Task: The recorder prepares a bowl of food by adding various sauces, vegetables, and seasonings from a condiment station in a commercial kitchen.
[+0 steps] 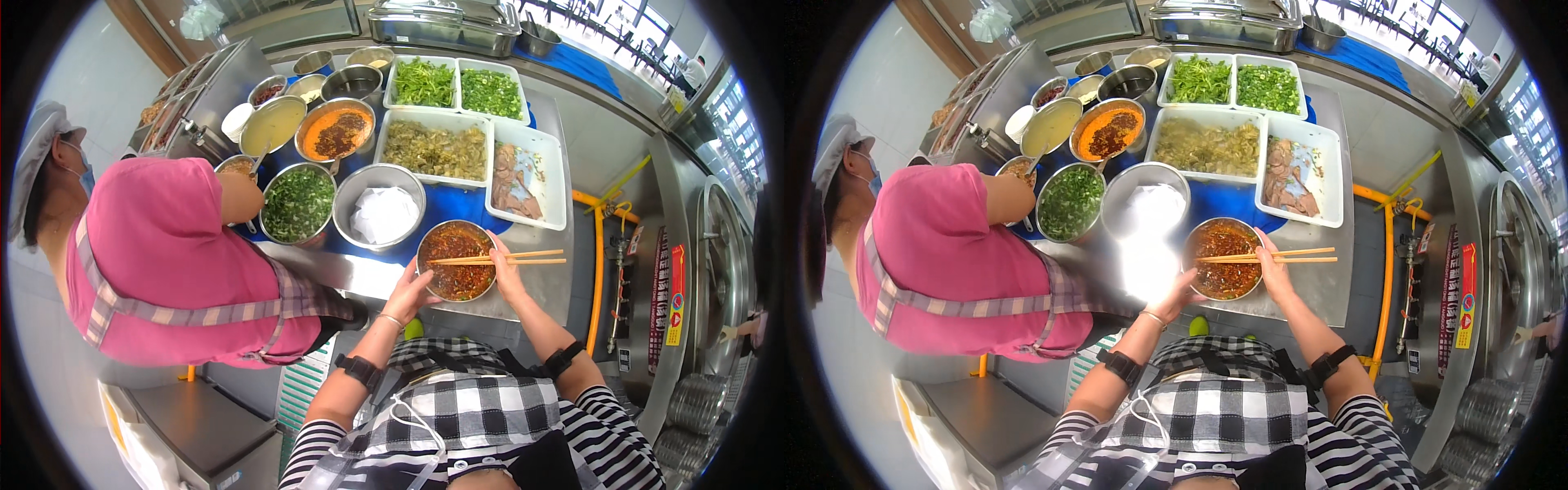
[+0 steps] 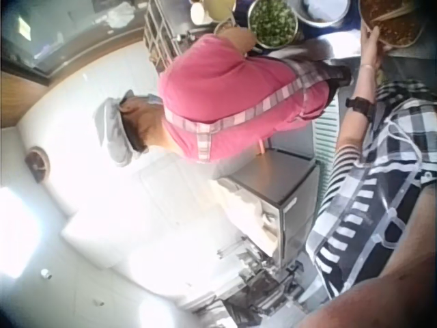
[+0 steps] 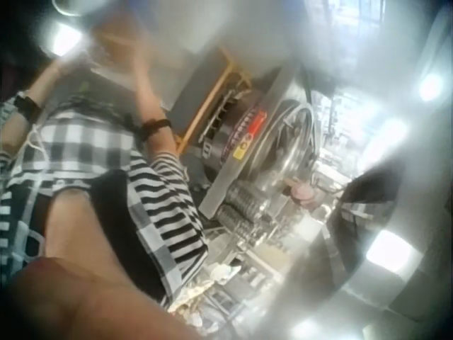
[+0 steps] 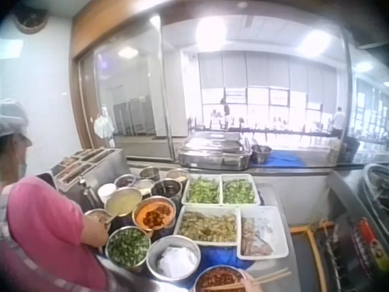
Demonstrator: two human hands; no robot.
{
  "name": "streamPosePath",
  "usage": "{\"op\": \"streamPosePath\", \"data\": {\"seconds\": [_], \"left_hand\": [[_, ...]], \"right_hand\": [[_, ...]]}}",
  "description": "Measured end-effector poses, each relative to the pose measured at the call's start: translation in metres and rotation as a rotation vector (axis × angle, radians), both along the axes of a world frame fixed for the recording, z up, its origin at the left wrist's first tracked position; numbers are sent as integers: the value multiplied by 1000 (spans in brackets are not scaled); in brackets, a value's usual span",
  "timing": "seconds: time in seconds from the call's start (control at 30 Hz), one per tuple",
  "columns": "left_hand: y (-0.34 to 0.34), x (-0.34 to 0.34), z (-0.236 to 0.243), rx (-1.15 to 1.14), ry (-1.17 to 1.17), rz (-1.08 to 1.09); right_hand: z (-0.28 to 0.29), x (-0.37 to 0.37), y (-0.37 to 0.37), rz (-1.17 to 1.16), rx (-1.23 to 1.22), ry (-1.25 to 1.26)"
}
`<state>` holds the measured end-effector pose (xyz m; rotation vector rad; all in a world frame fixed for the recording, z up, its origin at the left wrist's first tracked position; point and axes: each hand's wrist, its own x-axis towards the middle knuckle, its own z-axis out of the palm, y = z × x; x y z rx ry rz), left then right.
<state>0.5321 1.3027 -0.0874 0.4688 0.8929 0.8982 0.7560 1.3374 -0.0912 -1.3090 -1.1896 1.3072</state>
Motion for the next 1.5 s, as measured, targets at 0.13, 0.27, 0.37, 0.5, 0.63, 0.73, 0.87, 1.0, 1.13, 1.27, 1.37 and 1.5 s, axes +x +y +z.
{"op": "streamPosePath", "data": {"seconds": [0.13, 0.27, 0.37, 0.5, 0.63, 0.73, 0.87, 1.0, 1.13, 1.27, 1.37, 1.5], "left_hand": [[14, -5, -13, 12, 19, 35], [20, -9, -20, 19, 70, 79], [13, -11, -16, -6, 105, 159], [16, -46, 28, 85, 866, -130], [48, -115, 46, 641, 1345, 363], [94, -177, 37, 613, 1870, 155], [140, -198, 28, 219, 1766, -164], [159, -213, 4, 165, 1422, -150], [158, -235, -4, 211, 1360, 43], [143, -241, 8, 72, 638, 551], [131, -215, 36, 73, 404, 666], [117, -245, 41, -8, 168, 563]], "right_hand": [[0, -8, 9, -26, -16, -33], [12, 6, 9, -29, 148, -300], [28, -4, -4, 36, 211, -451], [26, -6, -11, 16, 259, -368], [25, -3, -11, 27, 161, -306], [33, -6, -14, 37, 94, -305], [26, -5, -14, 75, 140, -275], [24, -3, -13, 102, 132, -290], [22, -4, -9, 116, 149, -265], [26, -4, -7, 103, 100, -251], [23, 3, -7, 83, 69, -236], [37, -9, -6, 128, 83, -189]]}}
